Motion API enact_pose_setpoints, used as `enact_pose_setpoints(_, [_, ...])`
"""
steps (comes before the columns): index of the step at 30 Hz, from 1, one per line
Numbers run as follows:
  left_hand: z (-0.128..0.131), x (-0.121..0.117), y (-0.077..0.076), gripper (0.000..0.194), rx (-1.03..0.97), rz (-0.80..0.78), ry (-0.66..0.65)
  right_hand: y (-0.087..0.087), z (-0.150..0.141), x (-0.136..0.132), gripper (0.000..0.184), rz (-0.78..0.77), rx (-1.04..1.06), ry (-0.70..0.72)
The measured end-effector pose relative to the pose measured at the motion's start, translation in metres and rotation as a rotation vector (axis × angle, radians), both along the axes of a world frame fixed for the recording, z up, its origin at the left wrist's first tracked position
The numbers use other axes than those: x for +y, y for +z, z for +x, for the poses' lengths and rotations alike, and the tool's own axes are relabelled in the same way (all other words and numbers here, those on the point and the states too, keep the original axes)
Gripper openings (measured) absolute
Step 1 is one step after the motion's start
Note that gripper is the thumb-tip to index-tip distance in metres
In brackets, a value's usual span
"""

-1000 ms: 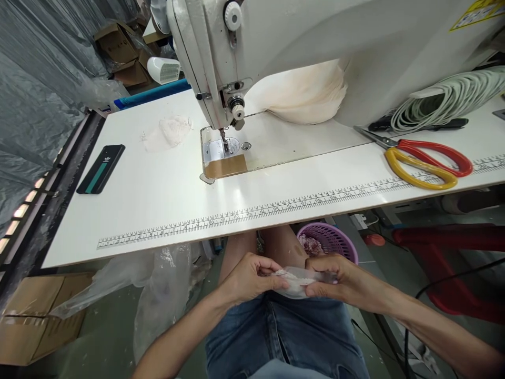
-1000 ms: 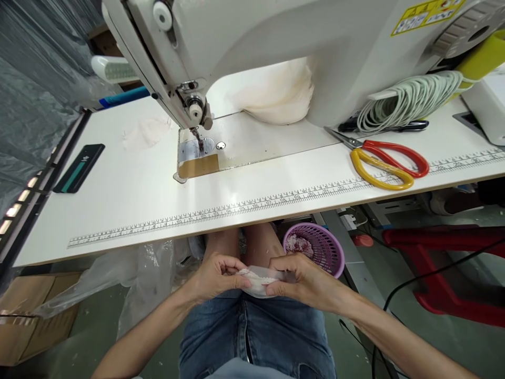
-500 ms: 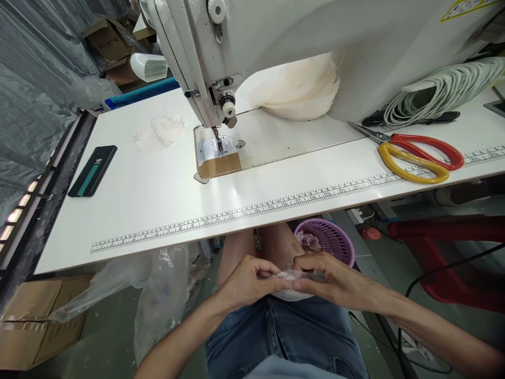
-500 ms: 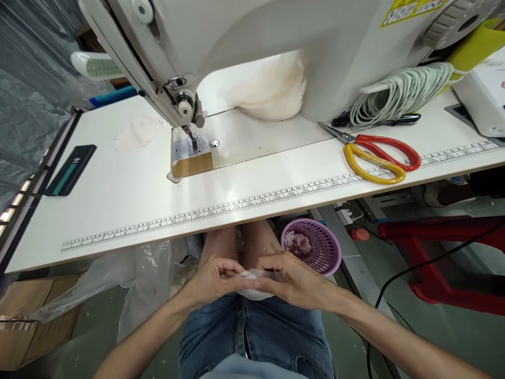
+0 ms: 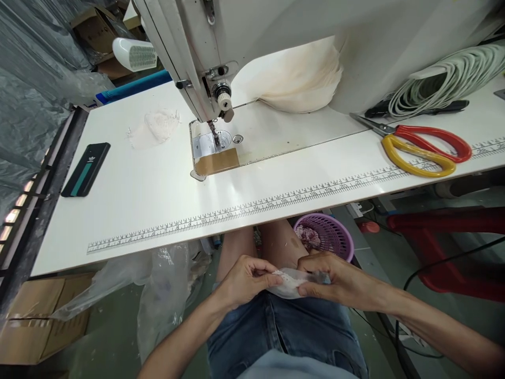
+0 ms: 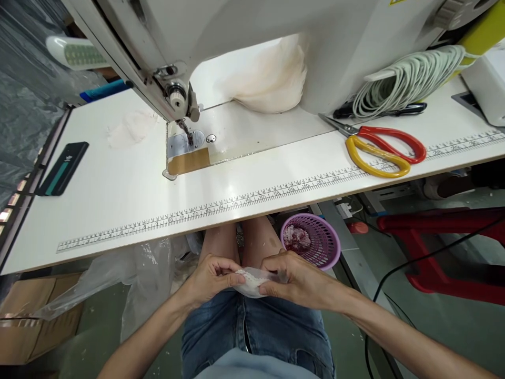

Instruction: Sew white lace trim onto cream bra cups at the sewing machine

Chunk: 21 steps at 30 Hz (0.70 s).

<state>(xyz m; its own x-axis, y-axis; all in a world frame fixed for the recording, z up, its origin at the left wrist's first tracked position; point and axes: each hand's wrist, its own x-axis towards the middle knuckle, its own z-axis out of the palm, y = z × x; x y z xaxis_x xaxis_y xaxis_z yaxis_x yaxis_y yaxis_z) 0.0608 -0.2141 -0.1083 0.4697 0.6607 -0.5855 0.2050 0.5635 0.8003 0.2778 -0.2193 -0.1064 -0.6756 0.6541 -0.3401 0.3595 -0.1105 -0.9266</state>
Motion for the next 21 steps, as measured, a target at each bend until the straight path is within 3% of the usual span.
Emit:
enact_pose_setpoints(15, [0.001, -0.002, -0.005, 0.04, -0.098, -0.213, 0.067, 0.004, -0.002, -0.007, 0.022, 0.1, -0.139, 0.038])
enact_pose_setpoints(21, [0.005, -0.003, -0.004, 0.037, -0.032, -0.177, 0.105, 0.004, -0.001, -0.01, 0.016, 0.197, -0.201, -0.004])
